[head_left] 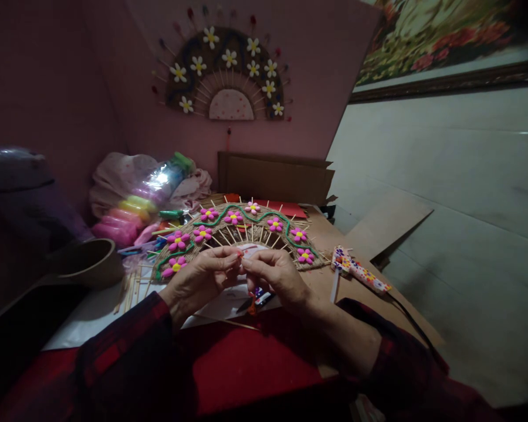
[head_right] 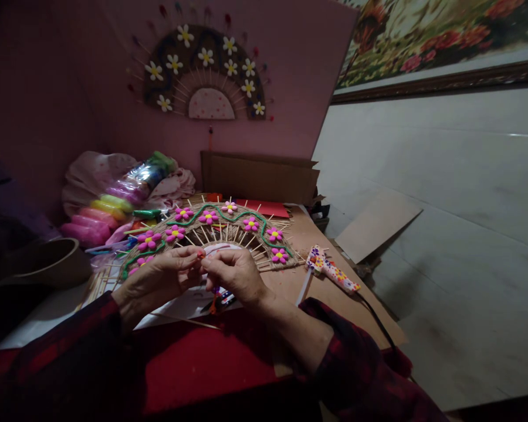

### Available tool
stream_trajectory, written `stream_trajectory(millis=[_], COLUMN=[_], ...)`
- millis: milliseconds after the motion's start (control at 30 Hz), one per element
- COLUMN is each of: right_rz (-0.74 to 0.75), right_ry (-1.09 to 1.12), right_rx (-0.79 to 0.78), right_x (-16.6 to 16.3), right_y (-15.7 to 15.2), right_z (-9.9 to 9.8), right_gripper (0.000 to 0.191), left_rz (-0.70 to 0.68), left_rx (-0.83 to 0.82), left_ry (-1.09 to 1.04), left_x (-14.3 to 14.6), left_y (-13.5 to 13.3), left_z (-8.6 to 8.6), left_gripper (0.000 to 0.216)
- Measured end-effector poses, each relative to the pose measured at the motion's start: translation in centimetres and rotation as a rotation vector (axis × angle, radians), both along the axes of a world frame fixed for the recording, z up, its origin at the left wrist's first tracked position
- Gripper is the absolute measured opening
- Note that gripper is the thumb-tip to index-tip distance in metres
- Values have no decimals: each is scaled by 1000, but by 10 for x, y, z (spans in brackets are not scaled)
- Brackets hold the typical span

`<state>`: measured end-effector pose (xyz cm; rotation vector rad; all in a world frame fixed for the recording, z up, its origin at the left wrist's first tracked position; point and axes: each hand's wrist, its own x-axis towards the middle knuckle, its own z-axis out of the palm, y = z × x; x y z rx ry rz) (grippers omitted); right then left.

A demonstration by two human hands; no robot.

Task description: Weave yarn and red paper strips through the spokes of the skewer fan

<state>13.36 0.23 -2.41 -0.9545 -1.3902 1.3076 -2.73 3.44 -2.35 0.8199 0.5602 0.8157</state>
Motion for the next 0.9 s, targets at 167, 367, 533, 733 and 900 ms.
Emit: stream_trajectory(millis=[167,367,533,733,900], right_rz=[-21,-8,-1,6,22], right_ry=[-45,-86,-103,-99,-104], right_rx=[23,34,50,54,72], right_x=[1,2,2,2,3], right_y=[1,1,0,0,1], right_z=[-2,-2,-2,-2,-3], right_gripper=[32,35,35,35,34], left_rz=[2,-25,-25,-24,-22], left_rx=[-11,16,16,12,21], left_ry=[-8,-15,-16,-15,-11], left_x=[1,1,0,1,1], left_y=[-1,1,0,0,1], left_z=[1,1,0,-1,0], left_gripper=[10,10,13,13,12])
